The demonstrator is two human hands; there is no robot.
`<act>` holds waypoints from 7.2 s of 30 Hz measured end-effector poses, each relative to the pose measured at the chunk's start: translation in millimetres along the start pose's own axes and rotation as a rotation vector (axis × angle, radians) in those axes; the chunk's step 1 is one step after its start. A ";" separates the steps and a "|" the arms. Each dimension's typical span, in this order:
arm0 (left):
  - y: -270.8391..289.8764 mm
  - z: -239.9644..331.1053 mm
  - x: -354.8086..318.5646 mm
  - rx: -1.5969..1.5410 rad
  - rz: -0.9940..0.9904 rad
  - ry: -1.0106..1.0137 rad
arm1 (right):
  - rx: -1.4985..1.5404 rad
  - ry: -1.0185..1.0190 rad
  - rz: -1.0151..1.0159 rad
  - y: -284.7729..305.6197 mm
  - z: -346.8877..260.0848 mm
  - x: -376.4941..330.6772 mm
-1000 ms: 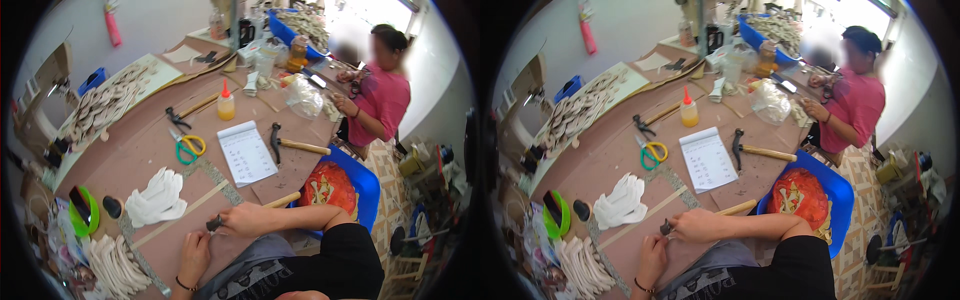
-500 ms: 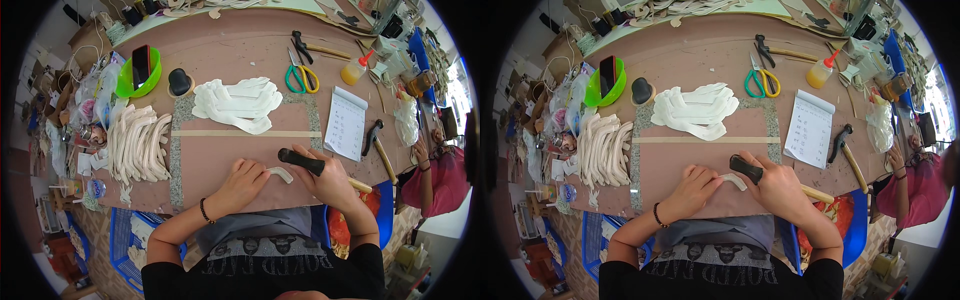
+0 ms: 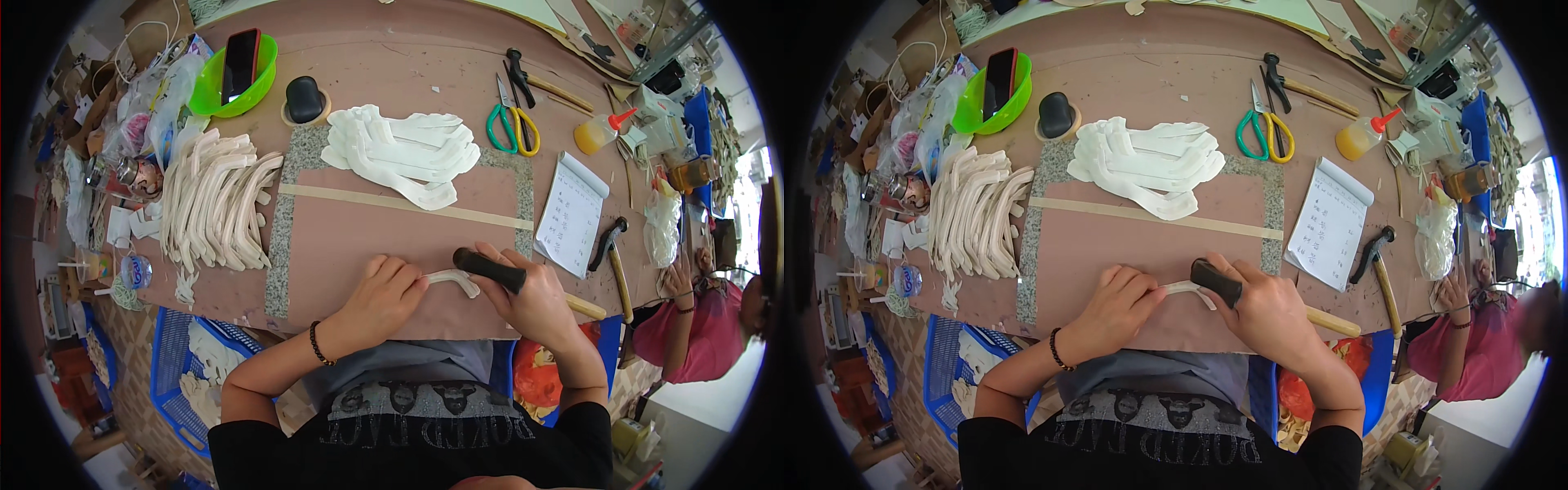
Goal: The person uses a hammer to repeatedly strike and shape a white, flexible strip of material on a wooden board. They pick up the strip, position it, and tap it with the hammer, then place the shaped piece into a pile. The process is repeated for multiple strips throughout the video.
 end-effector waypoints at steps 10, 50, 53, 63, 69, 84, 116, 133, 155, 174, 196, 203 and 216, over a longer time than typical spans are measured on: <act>5.6 6.8 -10.8 0.095 0.045 -0.004 | 0.058 0.126 -0.002 0.7 -16.5 10.1; 9.4 -18.4 -31.0 -0.182 0.111 0.108 | -0.019 0.132 -0.080 -4.2 -22.4 11.8; 4.6 -30.5 -5.3 -0.205 0.000 -0.078 | 0.003 0.117 0.012 0.2 -22.6 -1.9; 11.0 -31.5 6.0 -0.086 -0.115 -0.234 | 0.072 -0.024 -0.099 -7.8 -19.8 -2.6; 11.7 -17.3 0.2 -0.009 -0.054 -0.173 | 0.016 0.109 -0.024 -6.3 -16.0 1.0; 11.7 -18.1 -6.4 -0.070 0.128 0.042 | 0.033 0.148 -0.053 -25.7 -19.9 9.2; 8.0 5.0 -12.7 0.098 0.033 -0.025 | 0.002 0.175 -0.056 -26.7 -25.1 9.7; -7.4 20.8 -24.1 0.038 0.271 0.234 | -0.028 0.216 -0.056 -25.3 -27.6 18.0; -4.6 29.0 -23.6 0.065 0.233 0.320 | -0.034 0.275 -0.036 -25.5 -24.0 17.7; -0.2 1.6 -3.7 0.024 0.028 0.168 | -0.037 0.200 0.058 -18.9 -18.7 4.1; 8.8 9.6 -22.5 -0.033 0.140 0.191 | 0.042 0.258 0.072 -25.9 -17.4 13.2; 3.1 13.8 -27.5 0.026 0.193 0.162 | 0.055 0.258 0.059 -28.4 -22.8 14.5; -8.9 41.8 -45.6 0.310 0.138 0.118 | 0.023 0.277 -0.010 -23.2 -34.1 22.4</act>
Point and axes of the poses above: each hand's wrist, its own x-axis towards the middle knuckle, its own y-axis out of the back of the hand, z = x × y, the point moved 2 cm from there along x, towards the middle knuckle, and after that the axes turned 2 degrees about -x, right-handed, at the moved point
